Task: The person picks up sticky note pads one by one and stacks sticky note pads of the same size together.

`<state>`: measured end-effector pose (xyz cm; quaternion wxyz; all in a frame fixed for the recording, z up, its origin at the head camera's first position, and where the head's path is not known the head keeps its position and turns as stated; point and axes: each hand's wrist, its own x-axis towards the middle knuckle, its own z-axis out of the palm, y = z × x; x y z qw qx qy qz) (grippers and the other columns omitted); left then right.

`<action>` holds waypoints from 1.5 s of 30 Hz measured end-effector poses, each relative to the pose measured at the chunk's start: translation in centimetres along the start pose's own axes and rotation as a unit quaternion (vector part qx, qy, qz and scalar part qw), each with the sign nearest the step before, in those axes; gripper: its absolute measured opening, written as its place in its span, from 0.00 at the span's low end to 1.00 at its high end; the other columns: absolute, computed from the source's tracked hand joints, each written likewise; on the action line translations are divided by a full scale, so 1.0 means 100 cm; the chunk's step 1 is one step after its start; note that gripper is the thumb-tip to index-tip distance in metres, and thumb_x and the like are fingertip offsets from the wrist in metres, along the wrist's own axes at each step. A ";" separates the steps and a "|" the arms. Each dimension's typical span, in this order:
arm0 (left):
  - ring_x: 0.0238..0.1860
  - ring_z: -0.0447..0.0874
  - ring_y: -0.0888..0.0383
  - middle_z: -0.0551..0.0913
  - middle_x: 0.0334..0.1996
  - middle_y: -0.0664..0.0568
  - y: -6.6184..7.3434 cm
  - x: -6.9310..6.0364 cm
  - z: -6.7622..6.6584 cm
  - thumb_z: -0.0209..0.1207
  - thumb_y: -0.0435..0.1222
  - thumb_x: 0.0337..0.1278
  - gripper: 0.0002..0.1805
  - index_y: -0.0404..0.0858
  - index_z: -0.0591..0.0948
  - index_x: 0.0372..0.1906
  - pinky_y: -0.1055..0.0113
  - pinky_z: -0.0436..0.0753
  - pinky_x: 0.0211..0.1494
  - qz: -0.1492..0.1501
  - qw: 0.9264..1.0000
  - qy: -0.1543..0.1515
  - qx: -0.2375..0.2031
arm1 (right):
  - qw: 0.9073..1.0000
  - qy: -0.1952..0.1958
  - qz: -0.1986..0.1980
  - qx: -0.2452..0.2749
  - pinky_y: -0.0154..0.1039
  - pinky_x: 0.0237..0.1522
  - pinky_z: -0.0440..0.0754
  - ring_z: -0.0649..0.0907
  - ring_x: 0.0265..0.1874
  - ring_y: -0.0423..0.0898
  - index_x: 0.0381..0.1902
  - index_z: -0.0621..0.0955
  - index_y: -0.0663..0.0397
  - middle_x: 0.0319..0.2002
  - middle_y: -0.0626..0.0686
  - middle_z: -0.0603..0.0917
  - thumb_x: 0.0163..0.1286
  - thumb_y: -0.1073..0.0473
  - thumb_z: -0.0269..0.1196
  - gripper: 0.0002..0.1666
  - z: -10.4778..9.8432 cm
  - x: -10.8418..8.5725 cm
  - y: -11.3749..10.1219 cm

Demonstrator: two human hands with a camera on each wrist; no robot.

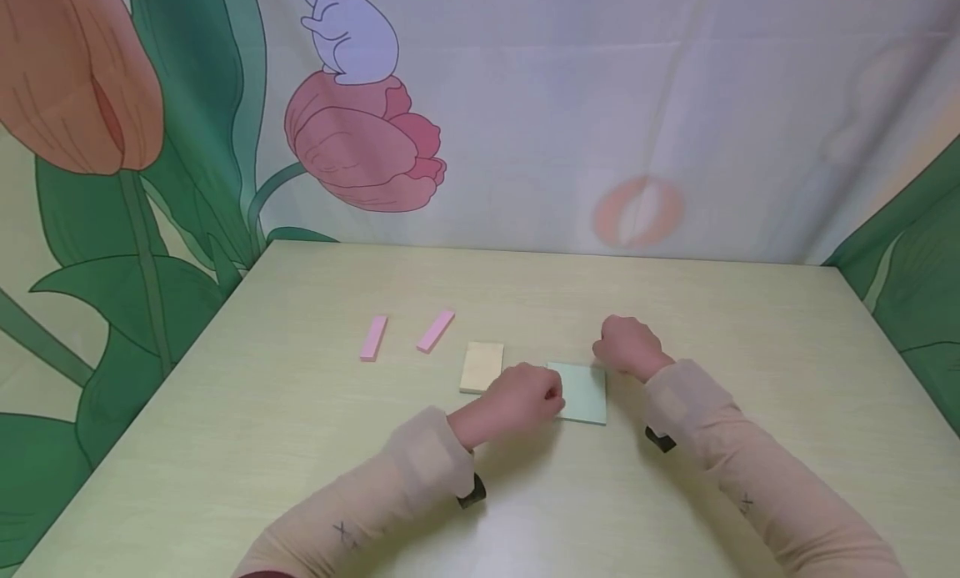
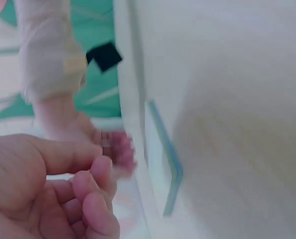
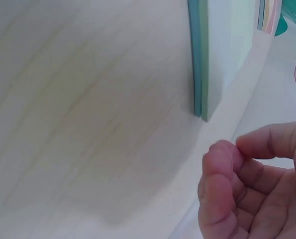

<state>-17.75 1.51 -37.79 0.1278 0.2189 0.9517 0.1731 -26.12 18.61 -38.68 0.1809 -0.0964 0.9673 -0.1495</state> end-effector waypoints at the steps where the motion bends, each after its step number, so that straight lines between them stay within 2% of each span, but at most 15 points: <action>1: 0.15 0.63 0.65 0.71 0.15 0.59 -0.003 0.001 -0.002 0.50 0.35 0.55 0.10 0.42 0.75 0.21 0.76 0.63 0.18 -0.007 1.000 0.009 -0.019 | 1.000 -0.010 0.004 0.002 0.31 0.14 0.61 0.63 0.08 0.39 0.09 0.65 0.51 0.06 0.45 0.64 0.59 0.61 0.47 0.19 -0.001 -0.001 0.001; 6: 0.13 0.51 0.64 0.58 0.10 0.58 -0.016 0.008 -0.007 0.46 0.27 0.50 0.15 0.42 0.64 0.13 0.76 0.54 0.16 -0.028 0.998 0.026 -0.058 | 0.997 -0.065 0.029 0.018 0.31 0.14 0.66 0.67 0.08 0.40 0.09 0.70 0.53 0.07 0.46 0.68 0.61 0.60 0.47 0.20 0.001 0.000 0.007; 10: 0.12 0.48 0.64 0.52 0.09 0.57 -0.022 0.013 -0.005 0.45 0.23 0.44 0.18 0.43 0.55 0.11 0.76 0.51 0.15 -0.051 0.995 0.009 -0.082 | 0.995 -0.079 0.049 0.036 0.31 0.15 0.69 0.69 0.10 0.41 0.14 0.72 0.56 0.09 0.47 0.70 0.62 0.59 0.47 0.18 0.005 0.003 0.009; 12: 0.11 0.51 0.63 0.54 0.09 0.57 -0.023 0.016 -0.003 0.46 0.23 0.46 0.18 0.42 0.57 0.12 0.76 0.54 0.14 -0.064 0.993 -0.006 -0.095 | 0.994 -0.078 0.054 0.044 0.31 0.15 0.71 0.70 0.10 0.41 0.15 0.72 0.56 0.10 0.48 0.71 0.63 0.59 0.47 0.17 0.007 0.004 0.009; 16: 0.11 0.58 0.62 0.62 0.11 0.55 -0.023 0.021 0.000 0.46 0.25 0.51 0.12 0.38 0.66 0.16 0.76 0.61 0.15 -0.081 0.991 -0.032 -0.100 | 0.994 -0.075 0.055 0.050 0.32 0.16 0.72 0.71 0.11 0.41 0.16 0.73 0.57 0.11 0.48 0.72 0.63 0.58 0.47 0.18 0.009 0.006 0.011; 21: 0.12 0.62 0.62 0.69 0.15 0.54 -0.024 0.026 0.004 0.45 0.26 0.53 0.08 0.35 0.74 0.25 0.75 0.63 0.17 -0.090 0.991 -0.039 -0.096 | 0.994 -0.072 0.049 0.062 0.31 0.15 0.73 0.72 0.10 0.40 0.16 0.74 0.57 0.11 0.48 0.73 0.63 0.59 0.46 0.18 0.012 0.008 0.013; 26: 0.12 0.64 0.61 0.71 0.18 0.53 -0.026 0.029 0.006 0.45 0.27 0.54 0.09 0.34 0.77 0.30 0.74 0.63 0.17 -0.107 0.985 -0.037 -0.128 | 0.994 -0.070 0.048 0.074 0.31 0.14 0.73 0.72 0.10 0.40 0.15 0.74 0.57 0.11 0.48 0.73 0.62 0.59 0.46 0.18 0.013 0.009 0.015; 37: 0.11 0.62 0.62 0.66 0.11 0.54 -0.027 0.029 0.007 0.45 0.27 0.52 0.09 0.36 0.73 0.22 0.74 0.61 0.16 -0.096 0.987 -0.027 -0.125 | 0.993 -0.074 0.057 0.078 0.31 0.15 0.73 0.72 0.11 0.40 0.16 0.74 0.58 0.12 0.49 0.73 0.62 0.59 0.47 0.17 0.012 0.008 0.013; 45: 0.10 0.59 0.62 0.64 0.09 0.54 -0.025 0.027 0.005 0.45 0.27 0.52 0.11 0.37 0.70 0.18 0.74 0.59 0.15 -0.096 0.987 -0.033 -0.121 | 0.994 -0.069 0.045 0.073 0.31 0.15 0.73 0.72 0.11 0.40 0.16 0.74 0.58 0.12 0.48 0.73 0.63 0.60 0.46 0.18 0.010 0.005 0.010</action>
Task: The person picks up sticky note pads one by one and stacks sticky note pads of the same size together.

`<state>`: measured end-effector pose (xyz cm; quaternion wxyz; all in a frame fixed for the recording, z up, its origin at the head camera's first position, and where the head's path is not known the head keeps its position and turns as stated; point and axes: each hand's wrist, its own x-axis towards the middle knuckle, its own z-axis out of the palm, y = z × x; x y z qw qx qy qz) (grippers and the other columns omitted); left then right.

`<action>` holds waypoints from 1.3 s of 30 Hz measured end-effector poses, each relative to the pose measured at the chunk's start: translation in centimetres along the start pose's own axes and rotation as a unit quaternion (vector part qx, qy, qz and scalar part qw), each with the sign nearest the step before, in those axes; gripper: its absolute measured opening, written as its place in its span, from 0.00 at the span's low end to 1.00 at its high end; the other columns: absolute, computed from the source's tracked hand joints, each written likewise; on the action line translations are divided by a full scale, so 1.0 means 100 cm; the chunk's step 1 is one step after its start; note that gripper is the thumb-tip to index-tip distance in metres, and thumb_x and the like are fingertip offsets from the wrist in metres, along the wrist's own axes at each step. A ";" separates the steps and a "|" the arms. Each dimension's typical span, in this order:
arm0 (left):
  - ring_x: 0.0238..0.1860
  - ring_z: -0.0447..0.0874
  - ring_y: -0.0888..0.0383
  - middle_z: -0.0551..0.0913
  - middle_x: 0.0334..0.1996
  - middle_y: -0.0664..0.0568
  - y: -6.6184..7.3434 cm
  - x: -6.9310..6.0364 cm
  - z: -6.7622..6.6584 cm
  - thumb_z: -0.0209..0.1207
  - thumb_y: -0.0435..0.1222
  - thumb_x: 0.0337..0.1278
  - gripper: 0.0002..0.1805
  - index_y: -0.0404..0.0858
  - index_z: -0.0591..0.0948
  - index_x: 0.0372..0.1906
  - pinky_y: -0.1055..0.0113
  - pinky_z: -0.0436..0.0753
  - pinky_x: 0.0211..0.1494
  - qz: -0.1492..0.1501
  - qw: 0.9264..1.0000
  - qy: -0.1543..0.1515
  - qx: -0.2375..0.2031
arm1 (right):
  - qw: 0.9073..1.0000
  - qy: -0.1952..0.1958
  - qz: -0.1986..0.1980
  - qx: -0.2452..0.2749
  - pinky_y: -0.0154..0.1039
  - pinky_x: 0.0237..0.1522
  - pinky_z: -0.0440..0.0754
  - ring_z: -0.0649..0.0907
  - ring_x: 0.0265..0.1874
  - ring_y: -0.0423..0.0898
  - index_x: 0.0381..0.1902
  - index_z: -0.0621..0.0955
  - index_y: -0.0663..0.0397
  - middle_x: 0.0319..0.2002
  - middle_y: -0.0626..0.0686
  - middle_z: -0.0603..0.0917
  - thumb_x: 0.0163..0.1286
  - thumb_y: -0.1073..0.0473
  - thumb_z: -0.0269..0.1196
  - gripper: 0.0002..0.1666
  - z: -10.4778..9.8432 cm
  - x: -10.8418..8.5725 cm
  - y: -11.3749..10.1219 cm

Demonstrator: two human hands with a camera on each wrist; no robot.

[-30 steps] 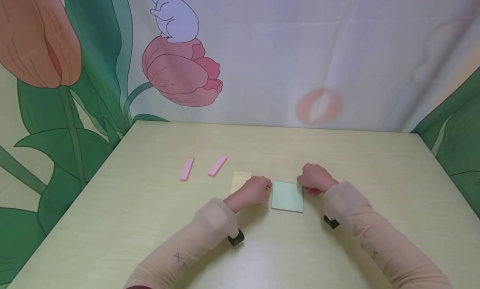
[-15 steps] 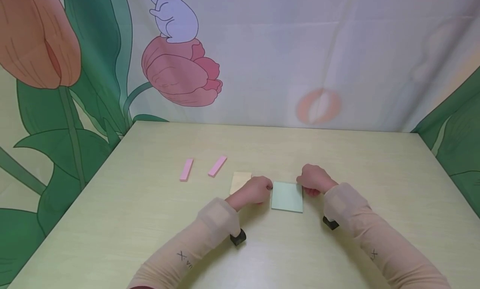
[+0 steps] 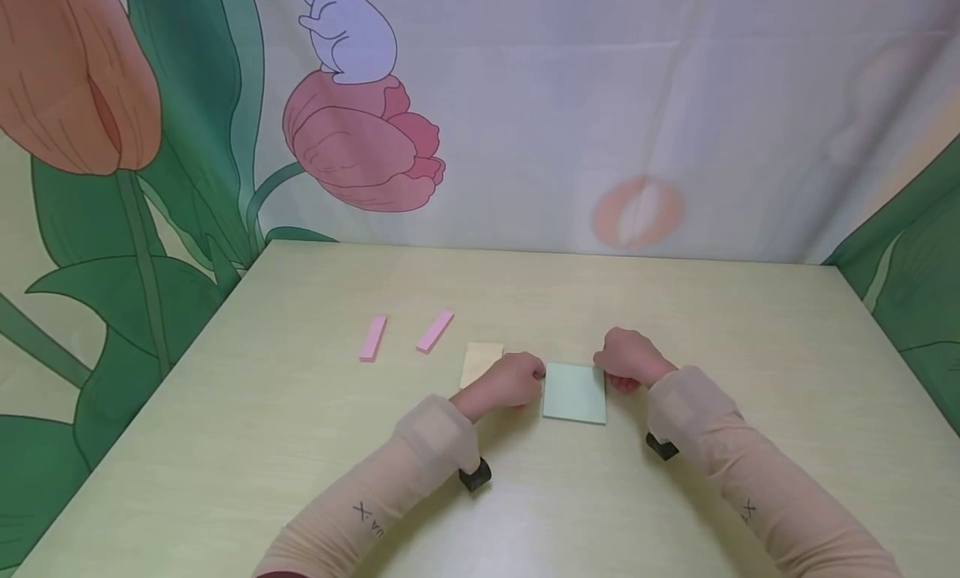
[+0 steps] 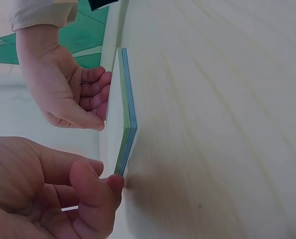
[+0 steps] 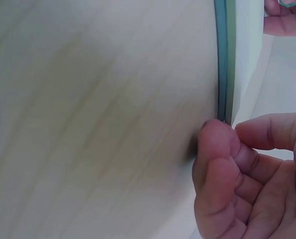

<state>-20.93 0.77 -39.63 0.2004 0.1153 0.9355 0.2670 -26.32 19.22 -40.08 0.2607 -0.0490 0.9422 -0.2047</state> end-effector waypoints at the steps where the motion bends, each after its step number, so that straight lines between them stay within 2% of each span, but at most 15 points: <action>1: 0.10 0.59 0.61 0.64 0.09 0.54 0.000 0.000 0.000 0.45 0.26 0.52 0.11 0.37 0.70 0.18 0.74 0.59 0.15 0.001 1.000 0.000 0.000 | 1.000 0.001 -0.001 -0.001 0.31 0.15 0.73 0.72 0.11 0.40 0.16 0.74 0.58 0.12 0.48 0.73 0.63 0.60 0.46 0.18 0.000 0.000 0.000; 12: 0.11 0.62 0.62 0.69 0.14 0.52 -0.002 0.001 0.001 0.45 0.27 0.52 0.08 0.36 0.74 0.24 0.74 0.62 0.16 0.003 1.000 0.000 0.008 | 1.000 0.013 -0.012 -0.007 0.32 0.16 0.72 0.72 0.11 0.40 0.16 0.73 0.58 0.11 0.48 0.72 0.62 0.60 0.47 0.17 0.000 -0.003 0.003; 15: 0.14 0.65 0.62 0.78 0.27 0.49 -0.003 0.001 -0.001 0.45 0.28 0.53 0.11 0.34 0.78 0.36 0.74 0.65 0.18 0.009 1.000 0.005 0.016 | 0.998 0.046 -0.028 -0.012 0.33 0.17 0.69 0.70 0.11 0.41 0.14 0.71 0.56 0.10 0.47 0.70 0.62 0.59 0.46 0.18 -0.001 -0.004 0.005; 19: 0.29 0.76 0.60 0.78 0.47 0.49 -0.006 -0.001 -0.009 0.47 0.30 0.54 0.18 0.36 0.75 0.50 0.73 0.74 0.33 0.029 0.999 0.021 0.026 | 0.993 0.107 -0.052 -0.008 0.33 0.18 0.65 0.69 0.12 0.42 0.13 0.69 0.54 0.10 0.47 0.69 0.63 0.56 0.46 0.19 -0.004 -0.006 0.006; 22: 0.40 0.77 0.59 0.79 0.45 0.50 -0.009 -0.004 -0.015 0.49 0.32 0.54 0.16 0.37 0.76 0.49 0.71 0.74 0.42 0.050 0.998 0.033 0.037 | 0.988 0.134 -0.074 0.012 0.33 0.18 0.66 0.70 0.13 0.42 0.13 0.67 0.53 0.12 0.48 0.71 0.63 0.55 0.46 0.19 -0.004 -0.006 0.005; 24: 0.42 0.77 0.58 0.80 0.42 0.51 -0.013 -0.004 -0.017 0.51 0.33 0.54 0.15 0.37 0.77 0.47 0.71 0.74 0.43 0.057 0.997 0.040 0.034 | 0.986 0.141 -0.087 0.036 0.33 0.19 0.68 0.71 0.13 0.42 0.13 0.67 0.54 0.13 0.48 0.72 0.63 0.56 0.47 0.18 -0.004 -0.005 0.004; 27: 0.40 0.76 0.59 0.80 0.40 0.51 -0.018 -0.006 -0.019 0.53 0.34 0.53 0.13 0.39 0.78 0.45 0.71 0.74 0.41 0.053 0.997 0.048 0.018 | 0.983 0.137 -0.100 0.075 0.33 0.21 0.71 0.73 0.14 0.42 0.16 0.70 0.57 0.15 0.50 0.75 0.62 0.58 0.49 0.16 -0.001 -0.003 0.000; 32: 0.38 0.76 0.59 0.81 0.38 0.51 -0.027 -0.008 -0.022 0.54 0.35 0.52 0.12 0.39 0.79 0.42 0.71 0.73 0.40 0.047 0.997 0.056 0.004 | 0.983 0.115 -0.096 0.108 0.33 0.22 0.74 0.76 0.17 0.43 0.27 0.76 0.65 0.22 0.55 0.78 0.61 0.58 0.50 0.15 -0.001 -0.008 -0.011; 36: 0.35 0.76 0.60 0.81 0.38 0.51 -0.029 -0.008 -0.020 0.54 0.35 0.52 0.11 0.38 0.80 0.40 0.72 0.73 0.38 0.044 0.998 0.040 -0.002 | 0.988 0.076 -0.075 0.114 0.34 0.23 0.76 0.75 0.18 0.42 0.32 0.76 0.66 0.22 0.54 0.78 0.62 0.58 0.49 0.15 -0.003 -0.013 -0.014; 39: 0.28 0.76 0.62 0.82 0.34 0.52 -0.028 -0.008 -0.017 0.54 0.35 0.52 0.12 0.37 0.80 0.41 0.73 0.73 0.33 0.037 0.999 0.011 -0.015 | 0.991 0.051 -0.056 0.110 0.34 0.23 0.77 0.75 0.17 0.42 0.31 0.74 0.67 0.19 0.52 0.77 0.62 0.59 0.49 0.14 -0.005 -0.016 -0.011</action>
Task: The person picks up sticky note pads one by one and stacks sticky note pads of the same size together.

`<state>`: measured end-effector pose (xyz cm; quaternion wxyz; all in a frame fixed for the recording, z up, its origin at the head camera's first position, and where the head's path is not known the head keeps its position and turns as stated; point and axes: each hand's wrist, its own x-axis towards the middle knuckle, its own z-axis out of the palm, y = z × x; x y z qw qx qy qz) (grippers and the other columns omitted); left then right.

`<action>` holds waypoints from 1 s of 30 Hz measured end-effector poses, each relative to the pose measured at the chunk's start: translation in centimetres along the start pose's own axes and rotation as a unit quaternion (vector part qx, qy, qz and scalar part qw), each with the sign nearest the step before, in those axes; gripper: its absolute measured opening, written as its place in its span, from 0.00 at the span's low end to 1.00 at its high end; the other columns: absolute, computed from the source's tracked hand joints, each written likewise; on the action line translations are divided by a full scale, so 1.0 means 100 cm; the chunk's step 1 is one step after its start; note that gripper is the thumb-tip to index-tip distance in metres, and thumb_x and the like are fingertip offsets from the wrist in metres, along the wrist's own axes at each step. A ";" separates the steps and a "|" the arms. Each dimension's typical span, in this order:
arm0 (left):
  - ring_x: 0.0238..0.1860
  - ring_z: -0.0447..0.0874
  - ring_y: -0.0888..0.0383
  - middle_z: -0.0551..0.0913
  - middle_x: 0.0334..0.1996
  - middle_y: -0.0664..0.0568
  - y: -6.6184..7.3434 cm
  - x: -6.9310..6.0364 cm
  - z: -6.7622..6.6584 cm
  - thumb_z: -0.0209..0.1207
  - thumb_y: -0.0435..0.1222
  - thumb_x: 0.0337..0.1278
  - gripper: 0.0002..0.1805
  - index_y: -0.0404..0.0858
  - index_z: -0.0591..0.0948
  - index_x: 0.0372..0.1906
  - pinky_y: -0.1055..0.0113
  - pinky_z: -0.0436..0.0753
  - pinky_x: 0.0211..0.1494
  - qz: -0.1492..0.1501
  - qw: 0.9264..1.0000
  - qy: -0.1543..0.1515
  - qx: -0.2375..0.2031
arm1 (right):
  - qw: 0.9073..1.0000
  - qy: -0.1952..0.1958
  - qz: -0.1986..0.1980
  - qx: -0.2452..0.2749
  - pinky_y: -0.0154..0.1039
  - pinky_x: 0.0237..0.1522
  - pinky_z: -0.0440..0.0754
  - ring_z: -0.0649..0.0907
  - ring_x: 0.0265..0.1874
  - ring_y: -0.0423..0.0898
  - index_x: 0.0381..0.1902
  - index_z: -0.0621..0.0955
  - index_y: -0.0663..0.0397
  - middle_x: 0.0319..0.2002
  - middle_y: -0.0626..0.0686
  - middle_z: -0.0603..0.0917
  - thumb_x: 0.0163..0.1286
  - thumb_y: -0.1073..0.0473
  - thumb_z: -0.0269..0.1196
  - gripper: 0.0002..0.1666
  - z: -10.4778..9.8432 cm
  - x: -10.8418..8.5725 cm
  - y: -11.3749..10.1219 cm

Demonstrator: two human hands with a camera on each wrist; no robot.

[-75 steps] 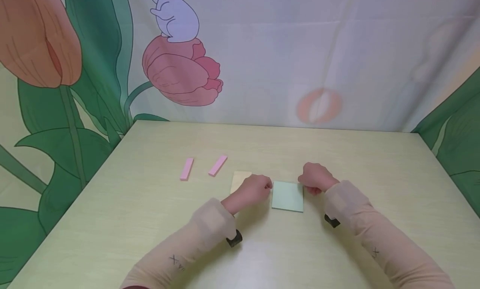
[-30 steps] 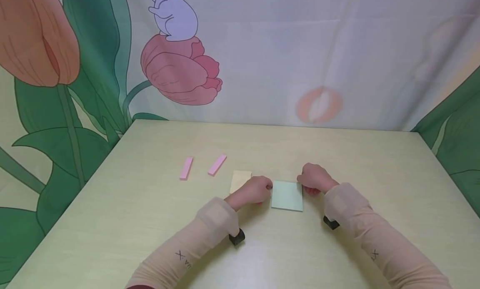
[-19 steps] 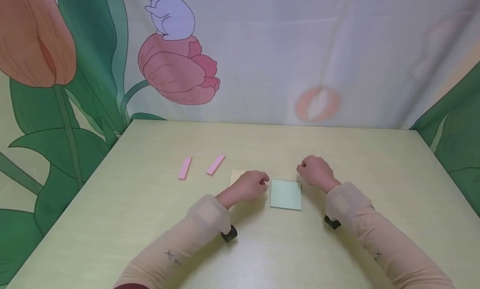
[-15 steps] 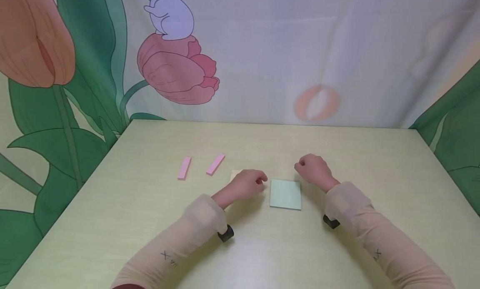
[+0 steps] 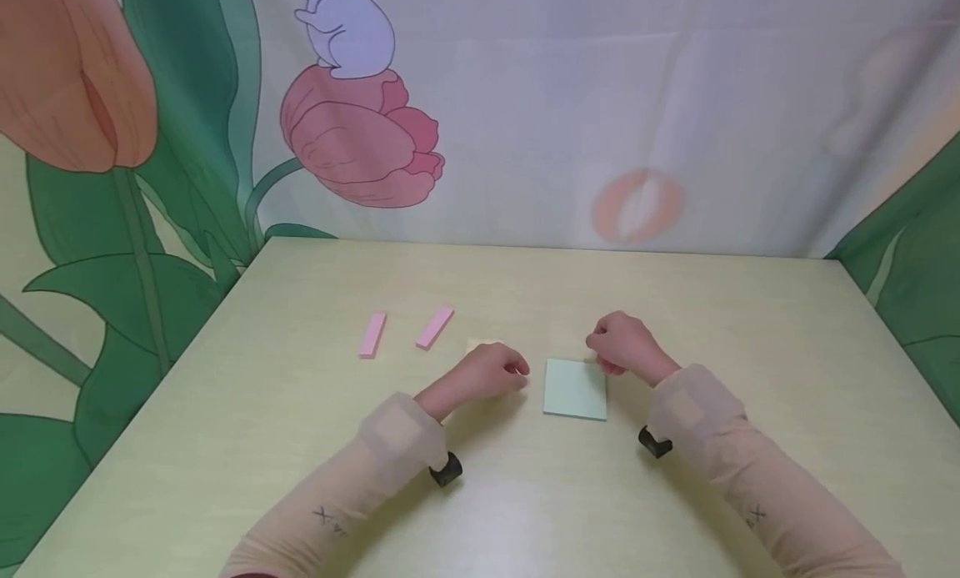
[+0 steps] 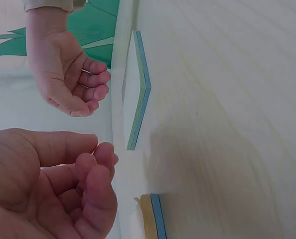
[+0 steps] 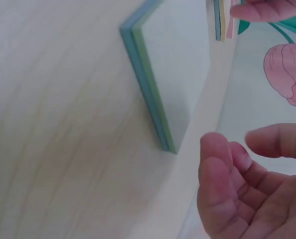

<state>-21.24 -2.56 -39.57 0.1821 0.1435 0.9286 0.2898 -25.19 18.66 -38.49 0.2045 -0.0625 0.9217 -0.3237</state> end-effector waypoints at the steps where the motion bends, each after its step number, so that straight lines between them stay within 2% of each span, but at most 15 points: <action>1: 0.25 0.76 0.62 0.82 0.31 0.53 0.001 0.000 0.002 0.54 0.35 0.52 0.12 0.37 0.80 0.42 0.74 0.73 0.31 -0.003 1.000 -0.008 -0.005 | 1.000 -0.004 0.006 0.000 0.35 0.23 0.77 0.75 0.16 0.42 0.30 0.74 0.66 0.18 0.51 0.77 0.62 0.59 0.49 0.13 -0.001 -0.001 0.001; 5: 0.15 0.72 0.63 0.77 0.19 0.55 0.006 0.000 0.007 0.53 0.35 0.53 0.12 0.37 0.79 0.42 0.75 0.70 0.25 -0.008 0.999 -0.024 -0.025 | 0.999 -0.016 0.019 0.022 0.36 0.24 0.78 0.76 0.17 0.42 0.29 0.72 0.66 0.18 0.51 0.76 0.62 0.61 0.49 0.11 -0.002 -0.006 0.008; 8: 0.13 0.67 0.62 0.70 0.11 0.55 0.010 0.000 0.009 0.50 0.32 0.53 0.07 0.34 0.77 0.27 0.75 0.65 0.21 -0.001 0.999 -0.027 -0.046 | 0.999 -0.015 0.024 0.042 0.36 0.25 0.78 0.76 0.18 0.42 0.31 0.71 0.67 0.20 0.51 0.75 0.63 0.61 0.49 0.11 -0.002 -0.008 0.011; 11: 0.13 0.65 0.61 0.66 0.09 0.54 0.012 0.001 0.011 0.48 0.29 0.52 0.12 0.36 0.69 0.15 0.75 0.63 0.19 0.005 0.997 -0.034 -0.076 | 0.997 -0.010 0.034 0.064 0.36 0.26 0.79 0.76 0.20 0.43 0.38 0.70 0.68 0.24 0.54 0.75 0.64 0.61 0.48 0.13 -0.001 -0.009 0.014; 13: 0.13 0.65 0.61 0.66 0.09 0.53 0.012 0.002 0.013 0.48 0.28 0.52 0.14 0.36 0.67 0.13 0.75 0.65 0.19 0.000 0.993 -0.042 -0.111 | 0.996 -0.010 0.043 0.079 0.37 0.28 0.79 0.77 0.22 0.43 0.42 0.69 0.68 0.29 0.56 0.75 0.64 0.60 0.48 0.15 0.000 -0.009 0.016; 15: 0.14 0.66 0.61 0.68 0.11 0.53 0.011 0.004 0.015 0.47 0.28 0.53 0.13 0.35 0.70 0.15 0.76 0.68 0.20 -0.010 0.987 -0.047 -0.152 | 0.994 -0.014 0.052 0.099 0.37 0.29 0.80 0.78 0.23 0.43 0.44 0.68 0.68 0.33 0.58 0.75 0.65 0.59 0.47 0.16 0.001 -0.009 0.018; 19: 0.15 0.67 0.62 0.72 0.16 0.51 0.009 0.007 0.018 0.47 0.27 0.54 0.07 0.29 0.75 0.28 0.76 0.71 0.20 -0.039 0.968 -0.058 -0.242 | 0.988 -0.023 0.057 0.141 0.38 0.30 0.80 0.79 0.24 0.43 0.46 0.66 0.68 0.35 0.58 0.76 0.65 0.59 0.46 0.17 0.003 -0.009 0.022; 22: 0.16 0.67 0.62 0.73 0.19 0.50 0.008 0.008 0.019 0.47 0.26 0.54 0.09 0.27 0.75 0.37 0.76 0.72 0.20 -0.054 0.958 -0.059 -0.274 | 0.985 -0.028 0.054 0.163 0.37 0.29 0.80 0.78 0.23 0.42 0.46 0.65 0.68 0.33 0.56 0.76 0.65 0.59 0.46 0.17 0.004 -0.009 0.025; 25: 0.17 0.67 0.63 0.74 0.20 0.50 0.009 0.009 0.020 0.47 0.26 0.55 0.11 0.27 0.74 0.42 0.76 0.72 0.20 -0.062 0.956 -0.058 -0.282 | 0.983 -0.032 0.053 0.173 0.37 0.29 0.80 0.78 0.22 0.42 0.47 0.65 0.68 0.33 0.56 0.76 0.65 0.59 0.45 0.17 0.005 -0.009 0.026; 30: 0.17 0.67 0.62 0.73 0.20 0.50 0.009 0.009 0.020 0.47 0.26 0.55 0.11 0.26 0.74 0.43 0.76 0.72 0.19 -0.061 0.955 -0.057 -0.286 | 0.982 -0.037 0.052 0.179 0.37 0.29 0.80 0.78 0.22 0.42 0.49 0.64 0.69 0.32 0.56 0.76 0.66 0.60 0.45 0.19 0.006 -0.009 0.025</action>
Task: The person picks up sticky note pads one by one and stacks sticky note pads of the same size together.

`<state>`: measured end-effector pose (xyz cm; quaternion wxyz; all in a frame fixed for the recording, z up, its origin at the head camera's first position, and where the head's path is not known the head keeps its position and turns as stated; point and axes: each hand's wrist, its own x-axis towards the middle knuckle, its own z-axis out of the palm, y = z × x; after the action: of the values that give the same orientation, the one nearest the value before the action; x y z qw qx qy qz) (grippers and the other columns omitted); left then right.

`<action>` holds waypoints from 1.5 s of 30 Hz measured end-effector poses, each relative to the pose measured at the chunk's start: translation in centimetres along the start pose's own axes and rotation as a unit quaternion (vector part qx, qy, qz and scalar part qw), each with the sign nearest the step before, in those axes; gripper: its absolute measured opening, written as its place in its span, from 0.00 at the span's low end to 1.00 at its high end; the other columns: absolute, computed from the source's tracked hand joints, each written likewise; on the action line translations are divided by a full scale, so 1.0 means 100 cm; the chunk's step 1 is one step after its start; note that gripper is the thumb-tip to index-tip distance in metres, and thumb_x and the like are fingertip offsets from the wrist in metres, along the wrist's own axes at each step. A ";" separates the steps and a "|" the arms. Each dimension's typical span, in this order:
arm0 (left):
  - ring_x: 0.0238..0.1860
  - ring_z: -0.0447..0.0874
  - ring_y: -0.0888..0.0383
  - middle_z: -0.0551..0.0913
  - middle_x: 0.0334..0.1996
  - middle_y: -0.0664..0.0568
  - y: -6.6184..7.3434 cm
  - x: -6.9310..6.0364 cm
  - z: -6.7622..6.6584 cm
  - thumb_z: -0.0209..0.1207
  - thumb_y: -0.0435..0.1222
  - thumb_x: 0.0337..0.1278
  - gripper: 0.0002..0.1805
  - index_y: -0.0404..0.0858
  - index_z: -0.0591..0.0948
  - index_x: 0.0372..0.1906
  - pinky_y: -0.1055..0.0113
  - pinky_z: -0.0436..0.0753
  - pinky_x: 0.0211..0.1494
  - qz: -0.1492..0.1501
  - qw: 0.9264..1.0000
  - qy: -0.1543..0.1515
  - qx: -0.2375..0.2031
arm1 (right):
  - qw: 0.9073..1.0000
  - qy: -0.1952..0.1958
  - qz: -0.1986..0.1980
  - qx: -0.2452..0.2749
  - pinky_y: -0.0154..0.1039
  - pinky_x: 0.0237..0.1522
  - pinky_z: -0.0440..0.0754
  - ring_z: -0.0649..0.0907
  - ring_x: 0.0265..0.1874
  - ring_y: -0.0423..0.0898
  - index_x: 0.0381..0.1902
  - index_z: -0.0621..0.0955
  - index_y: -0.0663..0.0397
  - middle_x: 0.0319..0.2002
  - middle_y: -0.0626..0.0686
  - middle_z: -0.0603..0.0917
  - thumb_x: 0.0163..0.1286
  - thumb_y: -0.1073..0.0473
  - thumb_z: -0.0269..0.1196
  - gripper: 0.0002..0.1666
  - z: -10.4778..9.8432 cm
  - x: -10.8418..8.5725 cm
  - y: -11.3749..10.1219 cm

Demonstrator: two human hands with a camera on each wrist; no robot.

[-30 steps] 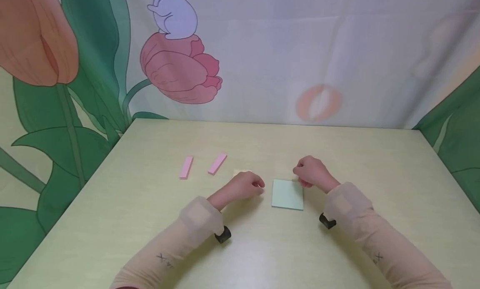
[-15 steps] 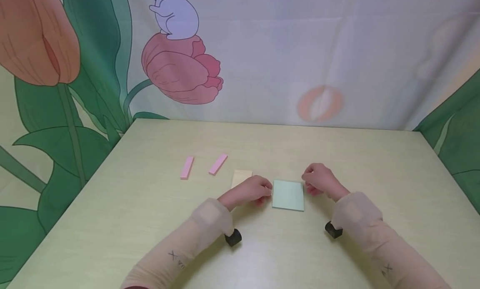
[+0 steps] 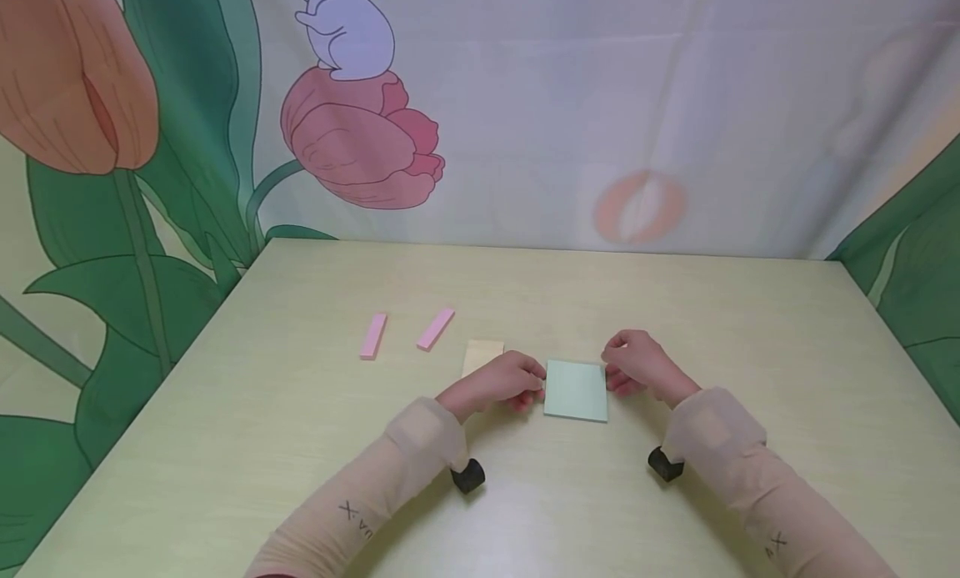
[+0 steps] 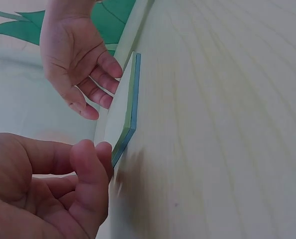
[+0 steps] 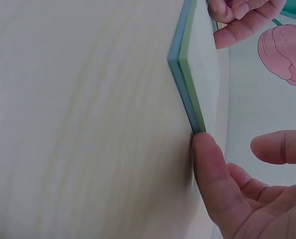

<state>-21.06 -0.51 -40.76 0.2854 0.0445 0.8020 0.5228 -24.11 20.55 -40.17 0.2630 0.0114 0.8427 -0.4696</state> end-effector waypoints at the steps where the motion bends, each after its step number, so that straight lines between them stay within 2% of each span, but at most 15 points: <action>1: 0.17 0.67 0.62 0.73 0.20 0.50 0.000 0.000 0.000 0.47 0.26 0.55 0.11 0.26 0.74 0.42 0.76 0.72 0.19 0.001 1.000 0.000 -0.001 | 1.000 0.000 0.001 0.001 0.37 0.28 0.80 0.78 0.22 0.42 0.49 0.64 0.69 0.32 0.55 0.76 0.66 0.60 0.45 0.19 0.000 0.000 0.000; 12: 0.16 0.67 0.62 0.73 0.19 0.51 -0.001 -0.001 0.001 0.47 0.27 0.55 0.09 0.27 0.75 0.39 0.76 0.72 0.19 0.005 1.000 0.003 0.014 | 1.000 0.005 0.003 -0.016 0.38 0.28 0.80 0.78 0.22 0.42 0.49 0.64 0.68 0.34 0.57 0.75 0.66 0.59 0.46 0.19 0.001 0.001 -0.001; 17: 0.16 0.67 0.62 0.71 0.17 0.51 -0.001 -0.003 0.001 0.48 0.27 0.55 0.09 0.28 0.76 0.38 0.75 0.72 0.20 0.014 0.999 0.010 0.032 | 0.997 0.032 -0.006 -0.071 0.38 0.29 0.80 0.78 0.24 0.43 0.48 0.67 0.68 0.35 0.59 0.76 0.64 0.59 0.47 0.19 -0.001 0.002 -0.003; 21: 0.15 0.68 0.61 0.70 0.15 0.51 -0.002 -0.003 0.001 0.49 0.27 0.53 0.09 0.30 0.76 0.38 0.74 0.72 0.21 0.021 0.998 0.021 0.050 | 0.993 0.048 -0.013 -0.104 0.37 0.29 0.80 0.76 0.24 0.43 0.46 0.71 0.69 0.30 0.56 0.76 0.63 0.59 0.48 0.19 -0.002 0.002 -0.005; 26: 0.19 0.70 0.60 0.74 0.19 0.51 -0.005 -0.002 0.002 0.49 0.27 0.50 0.11 0.31 0.76 0.41 0.74 0.72 0.24 0.027 0.997 0.037 0.069 | 0.992 0.047 -0.007 -0.118 0.36 0.28 0.79 0.75 0.22 0.43 0.40 0.75 0.70 0.23 0.52 0.75 0.62 0.62 0.47 0.16 -0.001 0.000 -0.004; 32: 0.24 0.71 0.61 0.78 0.27 0.50 -0.005 -0.006 0.006 0.50 0.28 0.51 0.15 0.31 0.75 0.46 0.75 0.68 0.26 0.035 0.991 0.071 0.105 | 0.990 0.040 0.000 -0.132 0.36 0.26 0.79 0.77 0.19 0.43 0.32 0.76 0.69 0.21 0.53 0.77 0.60 0.65 0.47 0.12 0.005 -0.004 0.000; 41: 0.24 0.76 0.62 0.80 0.28 0.48 -0.009 -0.005 0.011 0.52 0.26 0.51 0.13 0.28 0.76 0.43 0.76 0.73 0.27 0.036 0.995 0.080 0.053 | 0.991 0.025 -0.002 -0.134 0.37 0.21 0.79 0.78 0.15 0.43 0.27 0.76 0.67 0.17 0.52 0.77 0.59 0.67 0.47 0.11 0.010 -0.005 0.005; 45: 0.24 0.77 0.61 0.80 0.29 0.47 -0.007 -0.007 0.010 0.52 0.26 0.51 0.13 0.28 0.76 0.44 0.76 0.74 0.28 0.035 0.995 0.078 0.057 | 0.990 0.018 0.000 -0.142 0.37 0.21 0.79 0.78 0.15 0.43 0.29 0.77 0.67 0.17 0.52 0.78 0.60 0.66 0.47 0.11 0.010 -0.005 0.004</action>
<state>-19.82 -0.27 -41.38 0.2003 0.0478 0.8484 0.4876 -23.12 20.11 -40.68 0.2470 -0.0175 0.9054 -0.3449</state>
